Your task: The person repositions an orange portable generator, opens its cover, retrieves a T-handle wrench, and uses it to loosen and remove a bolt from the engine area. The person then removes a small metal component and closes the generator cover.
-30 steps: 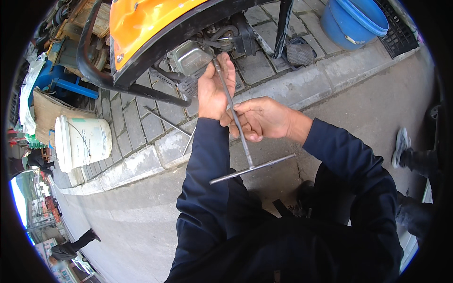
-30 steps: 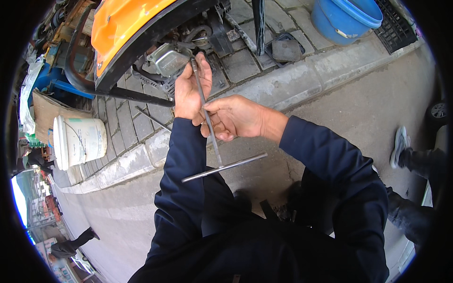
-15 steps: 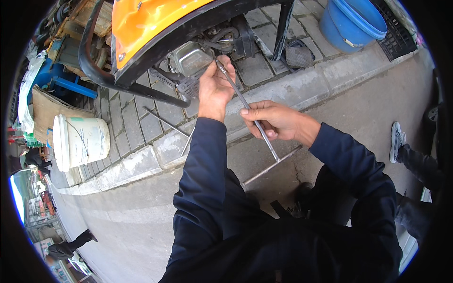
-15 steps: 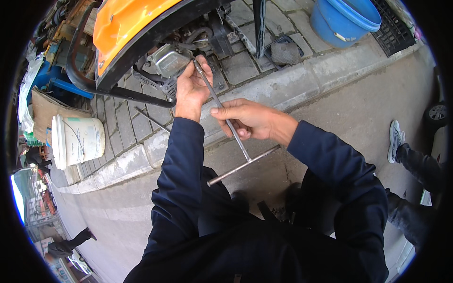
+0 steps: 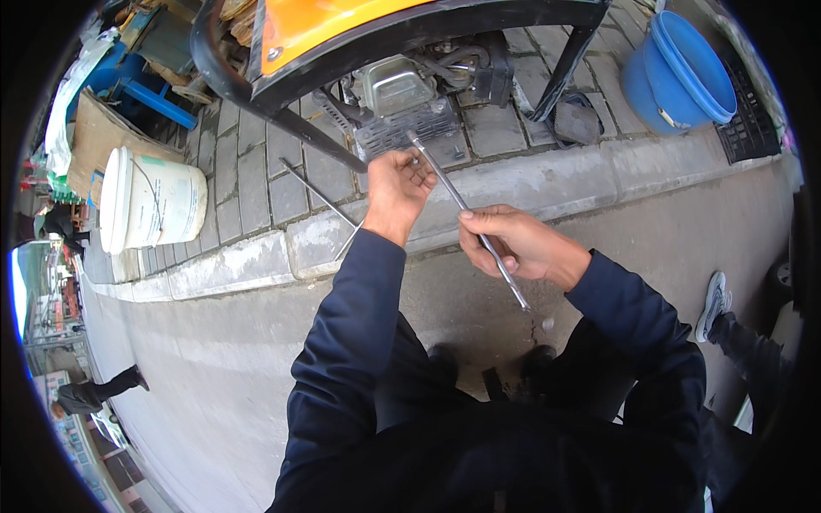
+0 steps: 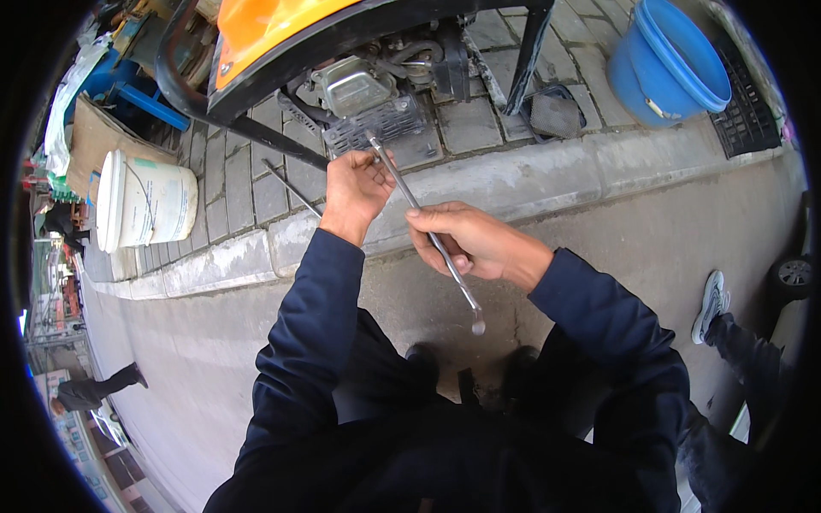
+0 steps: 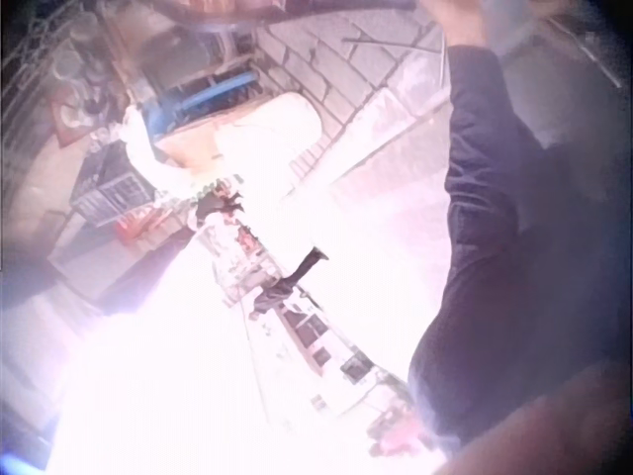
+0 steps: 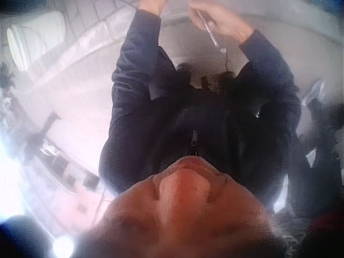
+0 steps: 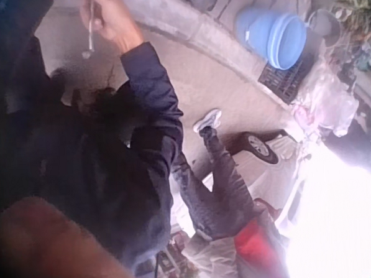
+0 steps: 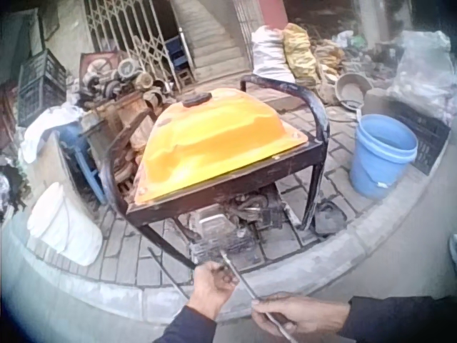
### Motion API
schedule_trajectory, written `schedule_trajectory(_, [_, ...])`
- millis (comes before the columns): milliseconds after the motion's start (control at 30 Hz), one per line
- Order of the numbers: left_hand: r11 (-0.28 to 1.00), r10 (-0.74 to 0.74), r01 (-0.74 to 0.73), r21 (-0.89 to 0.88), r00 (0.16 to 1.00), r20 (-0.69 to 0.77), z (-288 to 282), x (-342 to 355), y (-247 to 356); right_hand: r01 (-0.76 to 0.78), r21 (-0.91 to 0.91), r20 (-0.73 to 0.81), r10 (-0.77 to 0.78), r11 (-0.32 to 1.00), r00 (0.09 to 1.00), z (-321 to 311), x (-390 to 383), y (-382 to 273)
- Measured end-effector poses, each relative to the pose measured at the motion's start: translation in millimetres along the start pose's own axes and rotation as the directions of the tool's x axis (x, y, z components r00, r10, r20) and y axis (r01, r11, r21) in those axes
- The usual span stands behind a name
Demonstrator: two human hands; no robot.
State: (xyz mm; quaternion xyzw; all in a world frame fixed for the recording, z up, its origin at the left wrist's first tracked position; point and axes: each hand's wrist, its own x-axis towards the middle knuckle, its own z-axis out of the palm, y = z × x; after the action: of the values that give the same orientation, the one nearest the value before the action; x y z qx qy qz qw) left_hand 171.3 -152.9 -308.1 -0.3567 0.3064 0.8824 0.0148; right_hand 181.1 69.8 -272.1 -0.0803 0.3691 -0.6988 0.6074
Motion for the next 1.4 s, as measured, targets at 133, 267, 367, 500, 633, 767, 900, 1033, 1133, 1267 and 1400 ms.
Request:
schedule_trajectory(133, [0.995,-0.01,-0.008,0.1,0.984,0.176,-1,-20,4,0.008,0.093,-0.013,-0.006,0.996,1.0,6,21,-2])
schedule_trajectory(267, [0.986,0.064,-0.091,0.138,0.979,0.192,6,-32,5,-0.003,0.124,-0.007,0.004,0.992,1.0,12,37,-7])
schedule_trajectory(367, [0.978,0.113,-0.141,0.154,0.978,0.177,6,-35,9,-0.028,0.099,0.002,0.028,0.995,1.0,19,46,-11])
schedule_trajectory(500, [0.978,0.116,-0.15,0.146,0.969,0.22,1,-32,15,0.009,0.151,-0.051,-0.002,0.989,0.999,31,51,-7])
schedule_trajectory(633, [0.973,0.1,-0.14,0.181,0.972,0.214,0,-29,18,0.042,0.154,-0.055,-0.034,0.987,0.998,42,51,-1])
schedule_trajectory(767, [0.971,0.093,-0.135,0.198,0.974,0.209,-1,-30,20,0.038,0.142,-0.109,-0.023,0.989,0.994,49,50,-1])
schedule_trajectory(900, [0.973,0.105,-0.144,0.181,0.972,0.208,-1,-30,23,0.028,0.176,-0.085,-0.013,0.984,0.996,50,51,-4])
schedule_trajectory(1033, [0.981,0.099,-0.13,0.142,0.974,0.204,0,-28,25,0.093,0.166,-0.139,-0.07,0.982,0.988,52,40,9])
schedule_trajectory(1133, [0.995,0.082,-0.093,0.045,0.974,0.21,-1,-25,28,0.189,-0.035,-0.188,-0.193,0.981,0.963,68,12,30])
schedule_trajectory(1267, [0.998,0.064,-0.059,-0.027,0.965,0.256,-6,-23,30,0.374,-0.214,-0.16,-0.41,0.903,0.898,110,-22,57])
schedule_trajectory(1400, [0.997,0.061,-0.047,-0.057,0.96,0.274,-9,-22,30,0.204,-0.592,-0.337,-0.469,0.78,0.816,147,-14,61])
